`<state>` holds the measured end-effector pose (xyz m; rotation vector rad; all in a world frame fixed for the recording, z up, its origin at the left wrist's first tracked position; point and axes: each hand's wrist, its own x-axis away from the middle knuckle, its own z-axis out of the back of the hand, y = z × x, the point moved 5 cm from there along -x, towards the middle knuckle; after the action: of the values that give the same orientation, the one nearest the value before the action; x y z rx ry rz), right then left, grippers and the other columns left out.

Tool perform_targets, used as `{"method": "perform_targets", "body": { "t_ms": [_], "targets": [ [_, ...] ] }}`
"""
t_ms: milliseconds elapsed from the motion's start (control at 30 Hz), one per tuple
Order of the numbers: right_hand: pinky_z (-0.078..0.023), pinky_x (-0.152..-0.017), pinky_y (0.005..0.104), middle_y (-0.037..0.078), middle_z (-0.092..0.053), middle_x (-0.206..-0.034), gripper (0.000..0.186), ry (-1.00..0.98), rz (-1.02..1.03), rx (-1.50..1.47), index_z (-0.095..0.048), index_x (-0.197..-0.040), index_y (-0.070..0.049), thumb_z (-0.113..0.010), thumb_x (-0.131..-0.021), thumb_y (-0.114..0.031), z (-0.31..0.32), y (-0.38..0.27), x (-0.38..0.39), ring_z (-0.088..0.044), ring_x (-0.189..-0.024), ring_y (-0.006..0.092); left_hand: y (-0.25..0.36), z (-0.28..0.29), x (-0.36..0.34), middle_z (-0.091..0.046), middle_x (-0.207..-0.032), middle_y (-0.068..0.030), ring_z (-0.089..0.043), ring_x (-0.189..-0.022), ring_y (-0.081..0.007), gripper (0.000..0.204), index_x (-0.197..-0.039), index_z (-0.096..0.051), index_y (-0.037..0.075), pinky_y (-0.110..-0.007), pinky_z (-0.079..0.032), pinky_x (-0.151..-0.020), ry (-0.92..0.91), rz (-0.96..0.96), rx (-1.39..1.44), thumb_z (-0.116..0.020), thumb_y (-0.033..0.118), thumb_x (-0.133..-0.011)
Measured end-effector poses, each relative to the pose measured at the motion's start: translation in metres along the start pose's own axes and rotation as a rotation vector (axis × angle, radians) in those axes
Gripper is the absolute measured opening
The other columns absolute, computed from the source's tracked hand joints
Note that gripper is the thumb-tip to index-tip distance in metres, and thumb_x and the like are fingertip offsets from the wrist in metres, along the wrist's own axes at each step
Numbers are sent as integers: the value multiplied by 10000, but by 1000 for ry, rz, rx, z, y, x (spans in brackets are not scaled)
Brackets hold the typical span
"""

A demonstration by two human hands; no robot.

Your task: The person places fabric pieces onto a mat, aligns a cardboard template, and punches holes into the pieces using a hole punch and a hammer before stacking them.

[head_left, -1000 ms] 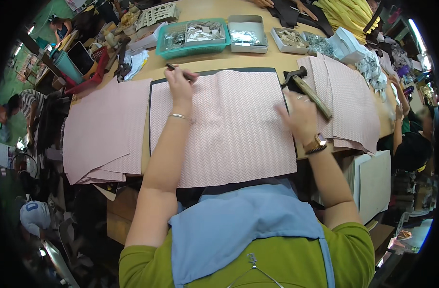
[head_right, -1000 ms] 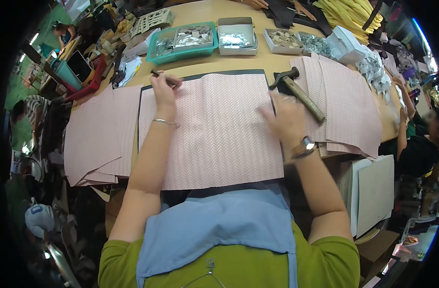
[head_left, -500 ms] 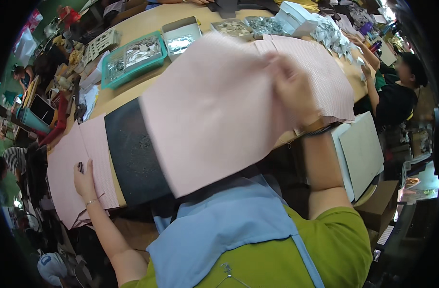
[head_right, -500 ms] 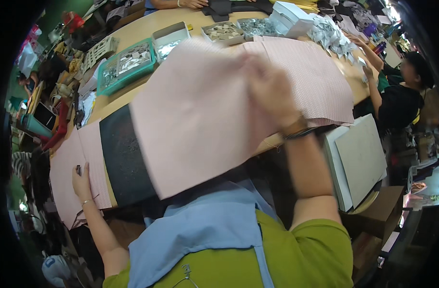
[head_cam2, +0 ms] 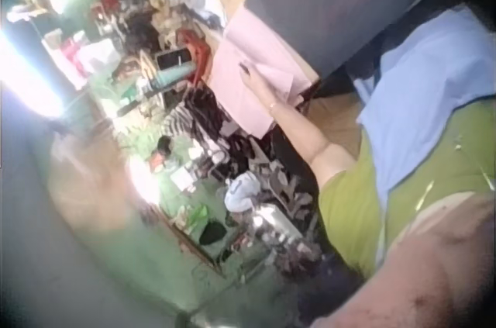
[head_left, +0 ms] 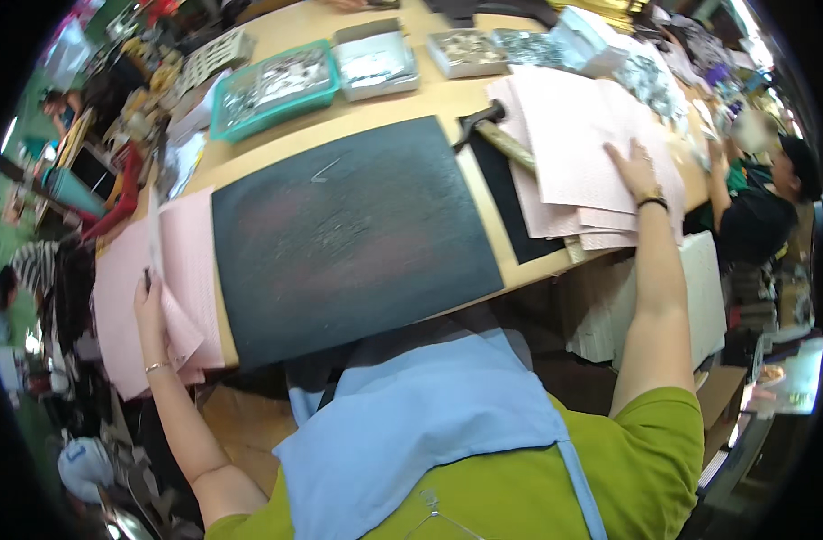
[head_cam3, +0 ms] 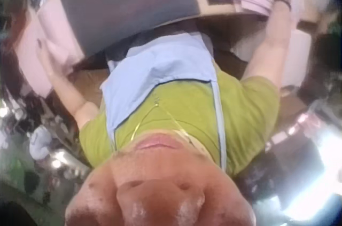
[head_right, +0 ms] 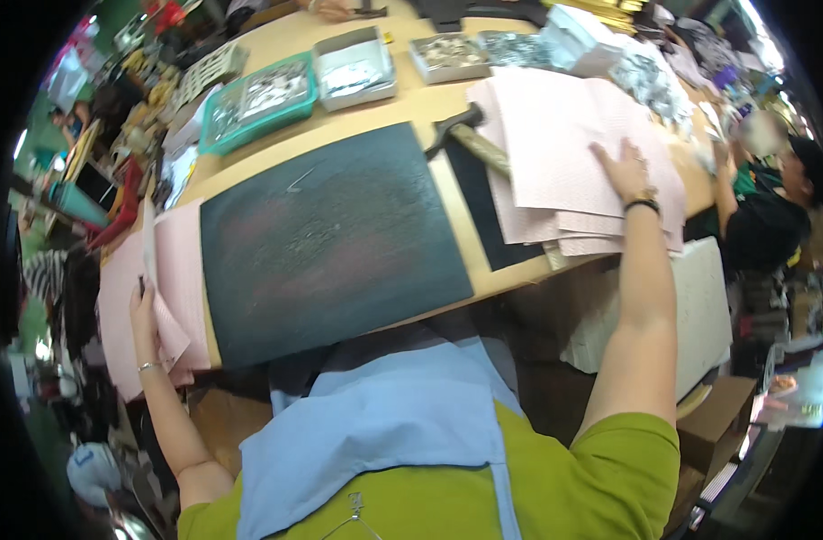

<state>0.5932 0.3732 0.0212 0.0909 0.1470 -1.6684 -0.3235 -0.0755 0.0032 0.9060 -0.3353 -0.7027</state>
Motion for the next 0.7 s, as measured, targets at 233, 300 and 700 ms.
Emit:
{"method": "perform_targets", "body": {
  "t_ms": [233,300,700],
  "targets": [
    [-525,-980,384,154,-716,-1192,481,156,670,-778,-614,-1329,-81,-767,-880,-160,57,-247,85,-685,-1110,257,126,-77,96,-643,-1145,-30,-602,-1026,-105,365,-1325,-584,30,-253,-482,-912,-310,141,590,-588,230,-1020],
    [-562,-910,344,112,-746,-1129,414,-256,661,-929,-622,-1293,-71,-749,-913,-173,52,-349,138,-714,-1030,209,131,-106,110,-647,-1113,-31,-614,-999,-108,344,-1306,-590,28,-255,-486,-901,-364,111,678,-578,220,-1021],
    [-550,-804,393,105,-741,-921,182,-199,1047,-881,-619,-1030,-66,-707,-872,-72,20,-500,181,-717,-912,274,156,-165,151,-631,-1071,1,-603,-947,-66,228,-1256,-577,46,-232,-509,-841,-292,113,1017,-525,133,-1052]
  ]
}}
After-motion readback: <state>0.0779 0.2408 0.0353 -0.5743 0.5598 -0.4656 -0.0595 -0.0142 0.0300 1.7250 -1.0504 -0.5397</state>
